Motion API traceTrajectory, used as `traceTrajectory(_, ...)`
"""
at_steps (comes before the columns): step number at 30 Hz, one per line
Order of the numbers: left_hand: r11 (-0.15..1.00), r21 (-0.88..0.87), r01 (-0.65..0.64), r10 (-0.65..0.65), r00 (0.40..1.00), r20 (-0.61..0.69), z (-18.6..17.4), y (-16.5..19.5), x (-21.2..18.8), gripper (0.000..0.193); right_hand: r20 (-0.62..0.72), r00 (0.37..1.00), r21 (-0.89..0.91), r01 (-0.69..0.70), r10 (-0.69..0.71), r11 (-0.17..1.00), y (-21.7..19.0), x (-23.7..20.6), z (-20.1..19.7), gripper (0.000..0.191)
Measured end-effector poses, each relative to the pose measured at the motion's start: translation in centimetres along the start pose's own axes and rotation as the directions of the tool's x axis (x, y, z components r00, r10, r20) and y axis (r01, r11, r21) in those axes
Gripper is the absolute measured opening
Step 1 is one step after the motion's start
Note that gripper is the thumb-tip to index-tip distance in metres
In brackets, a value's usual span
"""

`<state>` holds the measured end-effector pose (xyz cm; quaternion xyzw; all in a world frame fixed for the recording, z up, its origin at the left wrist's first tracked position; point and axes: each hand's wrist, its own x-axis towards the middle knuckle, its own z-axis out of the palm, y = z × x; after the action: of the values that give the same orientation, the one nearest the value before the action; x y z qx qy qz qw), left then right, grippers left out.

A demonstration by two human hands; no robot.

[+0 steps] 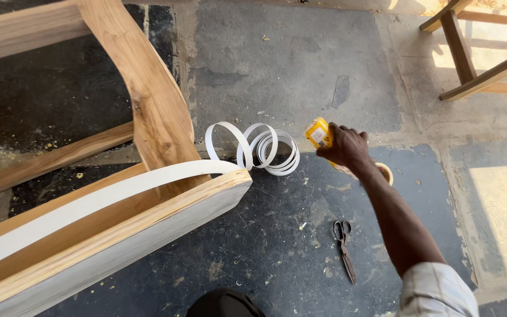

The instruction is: The person sits on the floor with a wooden tabletop on their lap and applies white edge banding tape to its curved edge. They press the tape along the edge, apply glue from a yellow bottle onto the exposed wood edge using a small stick, and continue pressing and aligning the banding around the curve.

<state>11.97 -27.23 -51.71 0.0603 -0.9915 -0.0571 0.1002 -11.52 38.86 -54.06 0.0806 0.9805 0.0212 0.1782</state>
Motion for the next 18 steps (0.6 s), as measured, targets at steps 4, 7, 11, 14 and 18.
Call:
traceTrajectory(4,0.994,-0.085,-0.067,0.06,0.994,-0.089,-3.7,-1.6,0.0,0.014,-0.161,0.971,-0.022,0.174,-0.175,0.985,-1.1,-12.5,-12.7,0.1)
traceTrajectory(7,0.924,-0.314,-0.219,0.1,0.93,-0.352,-8.0,0.7,-2.7,0.013,-0.171,0.939,0.066,0.314,-0.299,0.947,-7.5,-20.6,-21.6,0.097)
traceTrajectory(11,0.592,-0.793,-0.14,-0.176,0.939,-0.296,-13.3,6.6,-6.3,0.024,0.004,0.943,-0.021,0.333,-0.333,0.943,-20.8,-30.6,-28.5,0.07)
traceTrajectory(14,-0.356,-0.924,0.144,0.089,0.989,0.119,-16.3,9.2,-6.9,0.098,0.0,0.867,0.034,0.499,-0.499,0.866,-31.6,-37.9,-30.3,0.069)
traceTrajectory(18,-0.764,-0.645,0.008,-0.075,0.992,0.101,-19.6,4.9,-9.1,0.11,-0.011,0.671,0.114,0.737,-0.741,0.666,-44.3,-47.3,-28.5,0.067)
